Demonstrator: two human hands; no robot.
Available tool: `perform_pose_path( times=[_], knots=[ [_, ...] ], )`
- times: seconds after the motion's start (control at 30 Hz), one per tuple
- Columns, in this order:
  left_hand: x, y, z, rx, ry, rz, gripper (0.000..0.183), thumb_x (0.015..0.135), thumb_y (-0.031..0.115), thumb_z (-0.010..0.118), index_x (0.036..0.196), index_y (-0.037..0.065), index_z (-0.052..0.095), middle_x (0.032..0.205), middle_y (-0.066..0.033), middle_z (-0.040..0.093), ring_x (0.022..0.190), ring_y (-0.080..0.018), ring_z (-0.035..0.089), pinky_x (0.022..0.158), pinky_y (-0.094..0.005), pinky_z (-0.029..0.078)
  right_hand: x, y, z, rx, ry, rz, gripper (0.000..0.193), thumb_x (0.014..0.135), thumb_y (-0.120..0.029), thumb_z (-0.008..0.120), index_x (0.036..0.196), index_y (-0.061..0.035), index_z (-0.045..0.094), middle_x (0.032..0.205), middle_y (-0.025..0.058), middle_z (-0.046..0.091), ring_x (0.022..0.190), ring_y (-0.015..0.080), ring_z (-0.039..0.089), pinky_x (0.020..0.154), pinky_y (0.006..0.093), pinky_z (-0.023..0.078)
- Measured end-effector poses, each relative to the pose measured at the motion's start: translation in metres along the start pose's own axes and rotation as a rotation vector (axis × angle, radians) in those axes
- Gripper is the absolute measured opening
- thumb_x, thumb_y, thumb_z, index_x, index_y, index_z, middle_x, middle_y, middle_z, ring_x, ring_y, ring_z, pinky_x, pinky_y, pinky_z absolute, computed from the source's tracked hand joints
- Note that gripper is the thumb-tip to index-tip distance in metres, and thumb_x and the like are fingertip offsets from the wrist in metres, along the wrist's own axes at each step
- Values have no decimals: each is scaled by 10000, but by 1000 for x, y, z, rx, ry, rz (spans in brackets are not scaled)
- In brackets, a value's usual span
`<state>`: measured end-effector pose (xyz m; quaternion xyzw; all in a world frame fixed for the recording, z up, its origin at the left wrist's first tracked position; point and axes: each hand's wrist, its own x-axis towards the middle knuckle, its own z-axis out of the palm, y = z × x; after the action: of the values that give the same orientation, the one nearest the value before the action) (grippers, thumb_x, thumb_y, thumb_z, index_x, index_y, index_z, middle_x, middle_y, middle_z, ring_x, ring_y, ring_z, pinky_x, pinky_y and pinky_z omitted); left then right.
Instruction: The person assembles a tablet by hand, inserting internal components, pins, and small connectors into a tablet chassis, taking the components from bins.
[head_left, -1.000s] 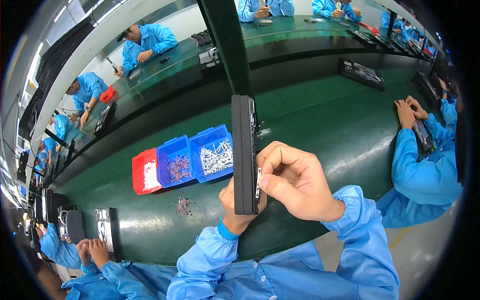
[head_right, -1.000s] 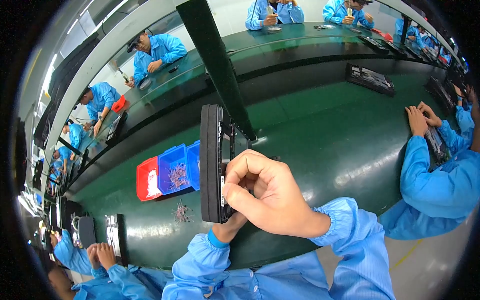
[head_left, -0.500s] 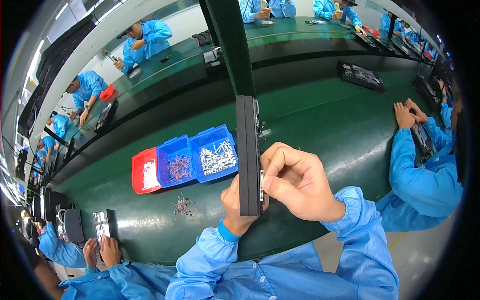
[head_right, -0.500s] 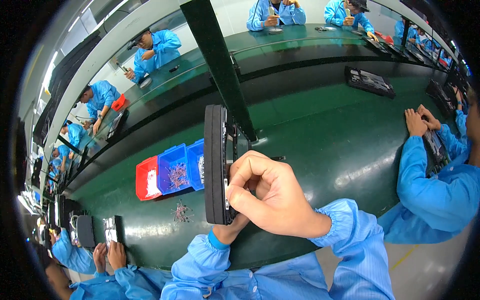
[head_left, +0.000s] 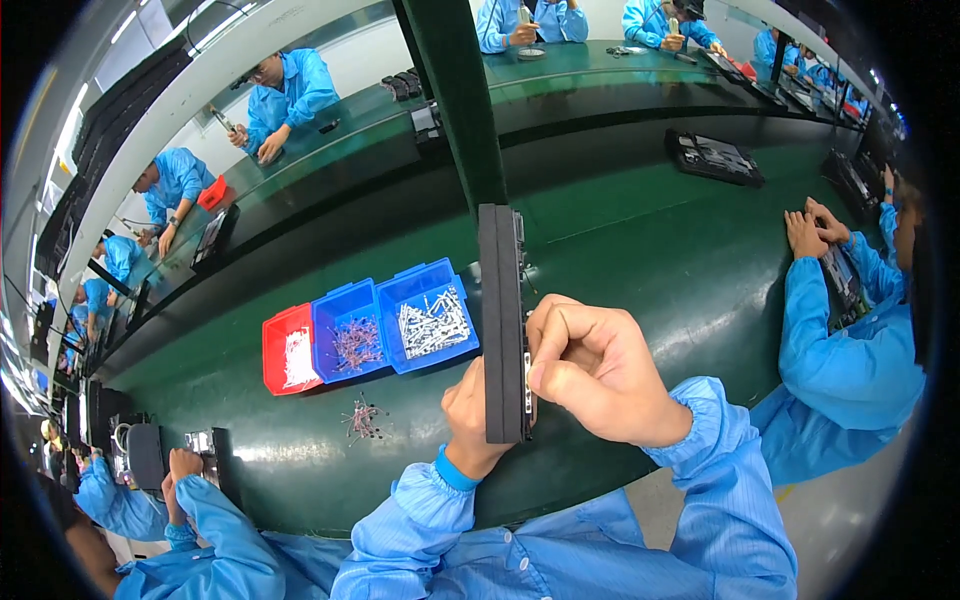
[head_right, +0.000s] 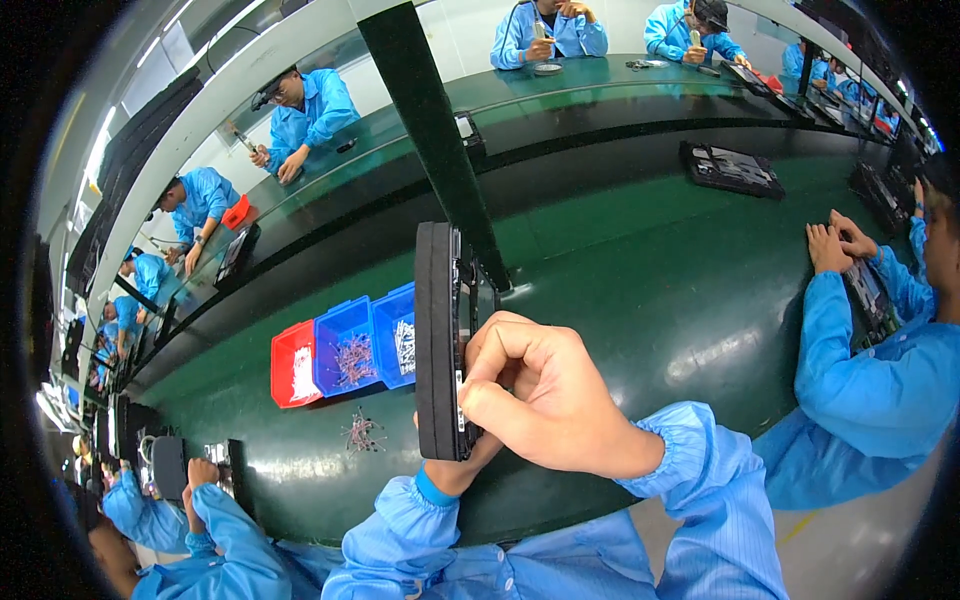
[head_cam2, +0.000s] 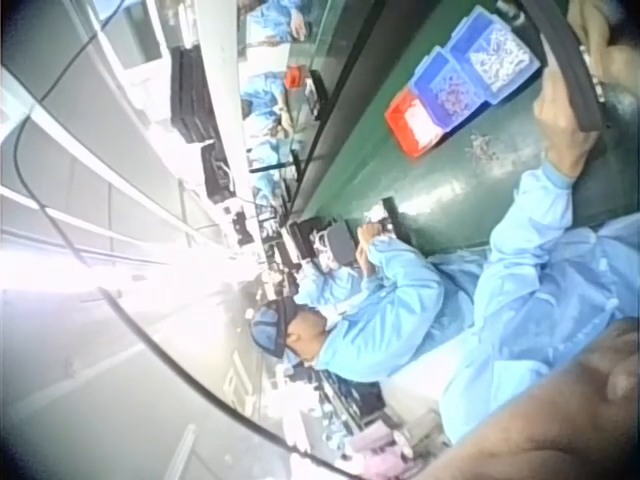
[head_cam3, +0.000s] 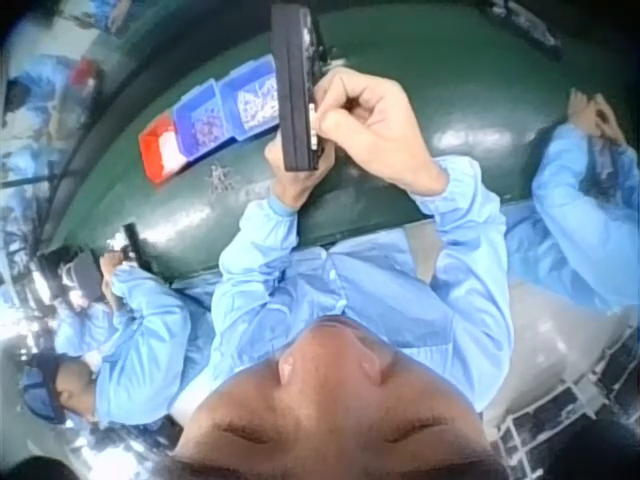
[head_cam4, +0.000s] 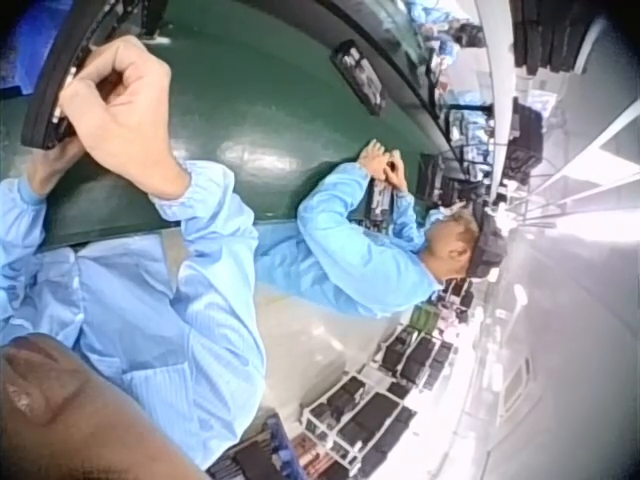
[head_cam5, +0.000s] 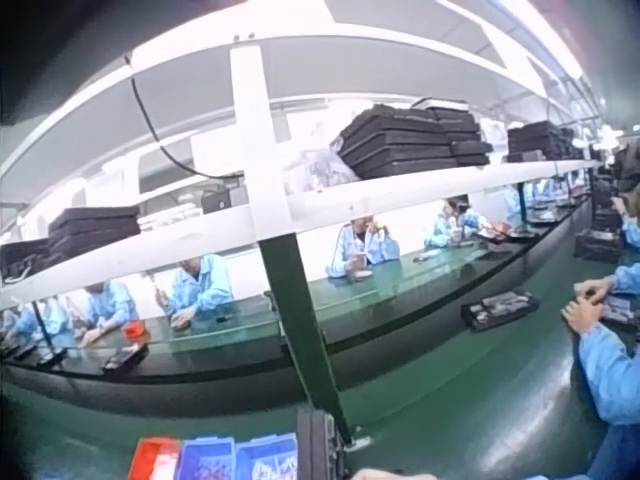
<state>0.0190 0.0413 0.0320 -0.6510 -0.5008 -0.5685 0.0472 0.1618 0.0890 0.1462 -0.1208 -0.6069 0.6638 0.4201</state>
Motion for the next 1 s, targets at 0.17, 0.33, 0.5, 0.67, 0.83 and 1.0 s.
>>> perform_pose_path(
  times=[0.17,0.33,0.5,0.67,0.83,1.0],
  knots=[
    [-7,-4,3,0,-16,-47,285,705,78,744,973,13,669,837,-101,646,637,-255,647,491,-327,493,1,-3,2,60,33,106,48,829,56,592,810,15,576,900,63,549,805,101,536,698,247,456],
    [2,4,4,44,41,7,302,696,52,758,985,26,676,835,-98,652,646,-252,655,495,-325,500,3,-6,0,112,79,169,32,846,49,579,860,20,582,891,65,614,821,110,591,745,260,499],
    [0,1,1,36,0,1,383,719,51,746,1082,-23,650,891,-121,680,692,-264,683,531,-328,527,4,-9,0,80,88,177,14,853,25,577,854,12,576,847,51,611,788,101,584,716,260,496],
    [5,10,-1,34,-44,-43,466,739,54,739,1164,-81,606,940,-145,695,729,-274,701,577,-333,553,5,-10,-8,88,45,200,34,856,20,588,881,17,566,852,50,610,803,103,605,738,263,513],
    [3,7,3,10,18,-11,394,736,42,730,1118,-17,655,955,-126,698,725,-267,701,577,-330,555,4,-5,-6,144,62,202,163,842,24,632,983,23,549,920,61,616,857,106,619,797,269,524],
    [-3,1,2,-78,-37,-113,359,733,39,724,1085,3,668,968,-126,698,731,-274,701,566,-333,550,4,-4,-6,96,19,146,325,797,64,668,1079,24,513,984,68,595,903,102,597,846,266,509]
  ],
)
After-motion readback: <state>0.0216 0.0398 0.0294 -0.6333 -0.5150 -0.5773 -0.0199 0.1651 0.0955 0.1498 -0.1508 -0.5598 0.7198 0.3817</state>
